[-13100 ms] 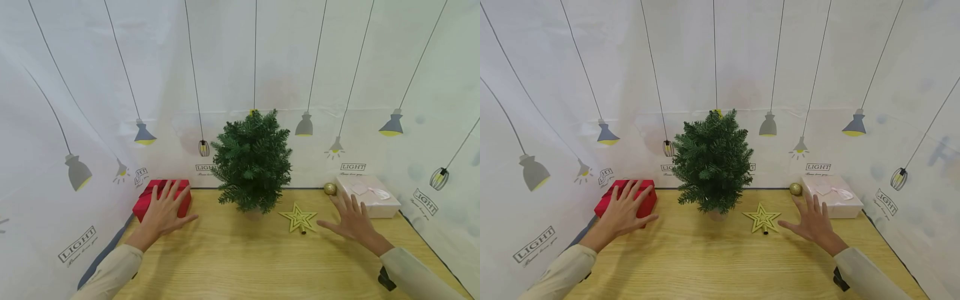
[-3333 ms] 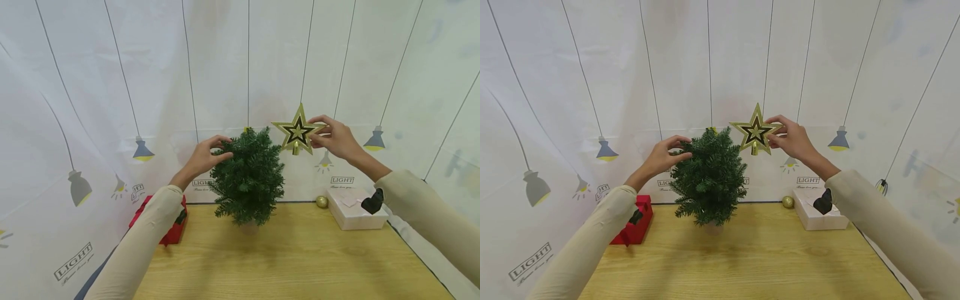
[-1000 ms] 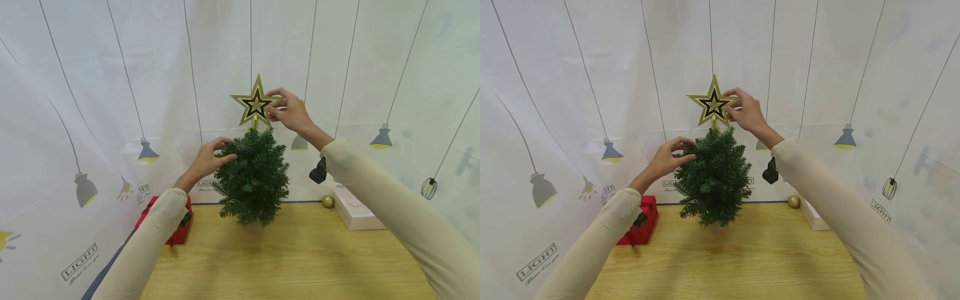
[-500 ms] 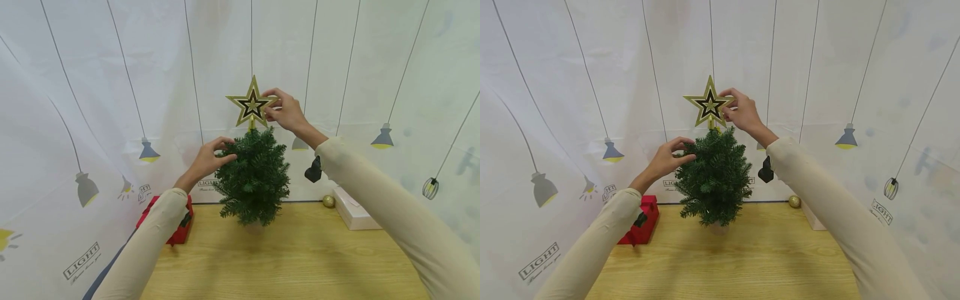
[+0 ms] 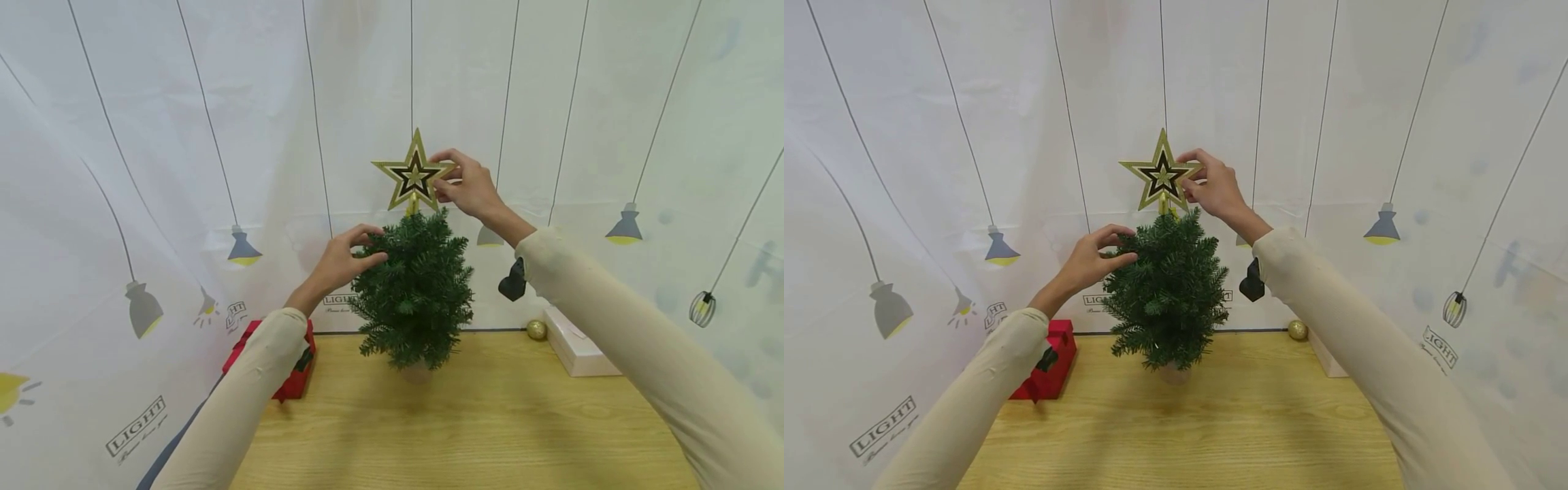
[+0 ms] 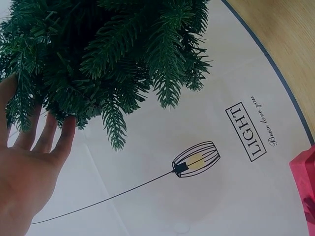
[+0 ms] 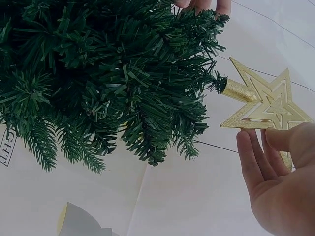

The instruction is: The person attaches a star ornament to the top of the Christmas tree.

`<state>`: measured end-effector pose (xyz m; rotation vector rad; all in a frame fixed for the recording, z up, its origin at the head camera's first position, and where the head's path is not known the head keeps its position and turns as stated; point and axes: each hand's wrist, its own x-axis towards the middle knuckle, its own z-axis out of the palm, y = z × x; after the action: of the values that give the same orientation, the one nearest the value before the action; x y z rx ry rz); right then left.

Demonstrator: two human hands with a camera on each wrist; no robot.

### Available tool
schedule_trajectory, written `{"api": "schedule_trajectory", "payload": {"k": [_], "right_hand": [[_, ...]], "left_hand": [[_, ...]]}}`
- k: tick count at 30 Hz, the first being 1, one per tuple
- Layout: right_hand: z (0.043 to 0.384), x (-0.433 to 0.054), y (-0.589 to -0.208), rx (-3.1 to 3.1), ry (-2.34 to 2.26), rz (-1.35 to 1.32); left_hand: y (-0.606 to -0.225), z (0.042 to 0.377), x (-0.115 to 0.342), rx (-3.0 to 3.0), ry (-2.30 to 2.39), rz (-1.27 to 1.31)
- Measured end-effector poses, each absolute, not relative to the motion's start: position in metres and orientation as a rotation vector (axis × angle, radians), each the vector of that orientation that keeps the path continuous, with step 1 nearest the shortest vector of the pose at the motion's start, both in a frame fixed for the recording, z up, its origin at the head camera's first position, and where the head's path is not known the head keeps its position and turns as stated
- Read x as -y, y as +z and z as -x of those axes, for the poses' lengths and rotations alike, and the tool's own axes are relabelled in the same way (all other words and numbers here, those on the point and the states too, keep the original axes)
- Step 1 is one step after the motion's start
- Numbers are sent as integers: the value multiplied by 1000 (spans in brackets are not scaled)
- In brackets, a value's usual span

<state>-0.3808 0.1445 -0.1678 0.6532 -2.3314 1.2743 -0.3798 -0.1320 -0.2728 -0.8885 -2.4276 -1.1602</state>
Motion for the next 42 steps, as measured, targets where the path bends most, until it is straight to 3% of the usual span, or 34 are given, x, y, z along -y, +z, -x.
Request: {"api": "schedule_trajectory", "payload": {"k": [42], "right_hand": [[383, -146, -187, 2394, 1106, -754]], "left_hand": [[-277, 387, 132, 2408, -1166, 895]]}}
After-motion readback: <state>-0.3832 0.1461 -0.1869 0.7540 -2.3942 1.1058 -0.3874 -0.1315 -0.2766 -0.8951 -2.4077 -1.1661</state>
